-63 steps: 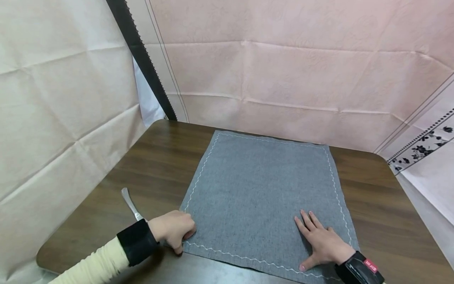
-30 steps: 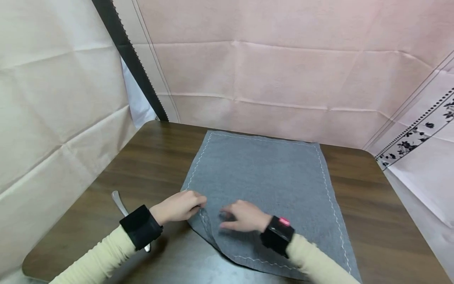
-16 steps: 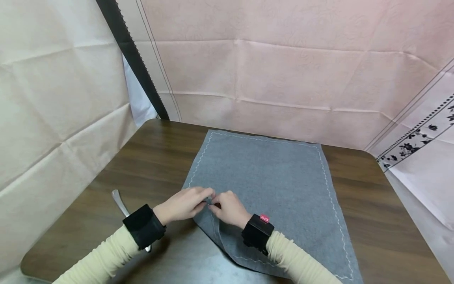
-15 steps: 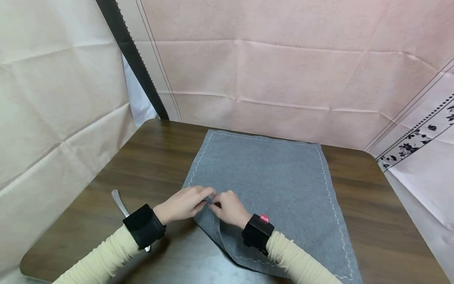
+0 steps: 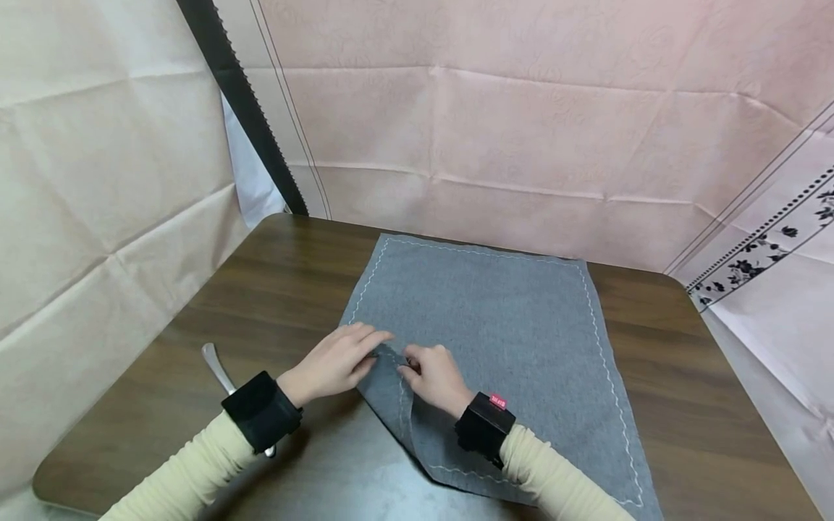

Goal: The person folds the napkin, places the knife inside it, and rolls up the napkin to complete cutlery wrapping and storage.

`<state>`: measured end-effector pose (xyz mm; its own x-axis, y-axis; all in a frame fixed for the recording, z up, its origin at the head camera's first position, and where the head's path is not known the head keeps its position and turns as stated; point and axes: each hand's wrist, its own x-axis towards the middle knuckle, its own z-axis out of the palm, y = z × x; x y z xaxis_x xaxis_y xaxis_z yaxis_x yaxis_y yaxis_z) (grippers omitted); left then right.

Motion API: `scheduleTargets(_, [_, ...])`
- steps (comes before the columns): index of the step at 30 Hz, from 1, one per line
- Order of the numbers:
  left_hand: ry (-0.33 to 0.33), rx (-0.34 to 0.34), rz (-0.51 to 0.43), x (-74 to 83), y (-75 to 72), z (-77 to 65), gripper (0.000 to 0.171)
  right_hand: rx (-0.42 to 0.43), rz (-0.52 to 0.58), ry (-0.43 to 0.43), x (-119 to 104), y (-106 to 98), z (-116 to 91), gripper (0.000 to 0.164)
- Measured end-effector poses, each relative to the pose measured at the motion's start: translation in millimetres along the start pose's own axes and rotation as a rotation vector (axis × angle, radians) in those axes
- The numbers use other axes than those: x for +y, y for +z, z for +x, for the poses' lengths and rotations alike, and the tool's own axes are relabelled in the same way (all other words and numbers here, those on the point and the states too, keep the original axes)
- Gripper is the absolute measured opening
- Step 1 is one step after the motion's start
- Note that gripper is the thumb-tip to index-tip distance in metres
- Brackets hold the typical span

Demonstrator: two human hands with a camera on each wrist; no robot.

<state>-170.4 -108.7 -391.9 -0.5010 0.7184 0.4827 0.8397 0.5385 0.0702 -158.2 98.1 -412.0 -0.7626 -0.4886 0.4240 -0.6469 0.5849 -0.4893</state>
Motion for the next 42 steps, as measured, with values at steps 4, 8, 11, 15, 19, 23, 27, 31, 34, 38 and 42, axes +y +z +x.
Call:
scheduleTargets(4, [0.019, 0.032, 0.028, 2.4, -1.5, 2.2, 0.039, 0.056, -0.057, 0.029, 5, -6, -2, 0.032])
scheduleTargets(8, [0.063, 0.002, 0.072, 7.5, -1.7, 4.1, 0.022, 0.091, -0.090, 0.070, 11, -11, -3, 0.023])
scheduleTargets(11, [0.082, -0.112, 0.072, 11.9, 1.0, 4.3, 0.015, 0.109, -0.075, 0.077, 16, -13, -4, 0.017])
scheduleTargets(15, [0.072, -0.287, 0.051, 17.4, 6.3, 3.0, 0.015, 0.139, -0.067, 0.029, 22, -15, -6, 0.034])
scheduleTargets(19, [0.048, -0.355, 0.070, 20.5, 9.3, 2.4, 0.017, 0.133, -0.089, -0.069, 26, -17, -8, 0.031])
scheduleTargets(23, [0.041, -0.364, 0.073, 21.6, 10.6, 3.0, 0.020, 0.121, -0.170, -0.133, 25, -24, -8, 0.023])
scheduleTargets(27, [0.038, -0.363, 0.069, 22.5, 10.9, 4.6, 0.024, 0.122, -0.261, -0.148, 23, -31, -6, 0.023])
scheduleTargets(31, [0.032, -0.371, 0.070, 23.5, 12.8, 6.0, 0.031, 0.090, -0.316, -0.121, 23, -38, -5, 0.026])
scheduleTargets(34, [0.023, -0.390, 0.062, 24.7, 14.1, 6.8, 0.035, 0.052, -0.343, -0.065, 24, -43, -6, 0.032])
scheduleTargets(38, [-0.001, -0.424, 0.044, 26.4, 13.6, 8.0, 0.038, 0.025, -0.331, 0.012, 27, -53, -8, 0.034])
scheduleTargets(42, [-0.010, -0.443, 0.026, 28.2, 13.3, 10.6, 0.040, 0.039, -0.291, 0.051, 33, -63, -10, 0.033])
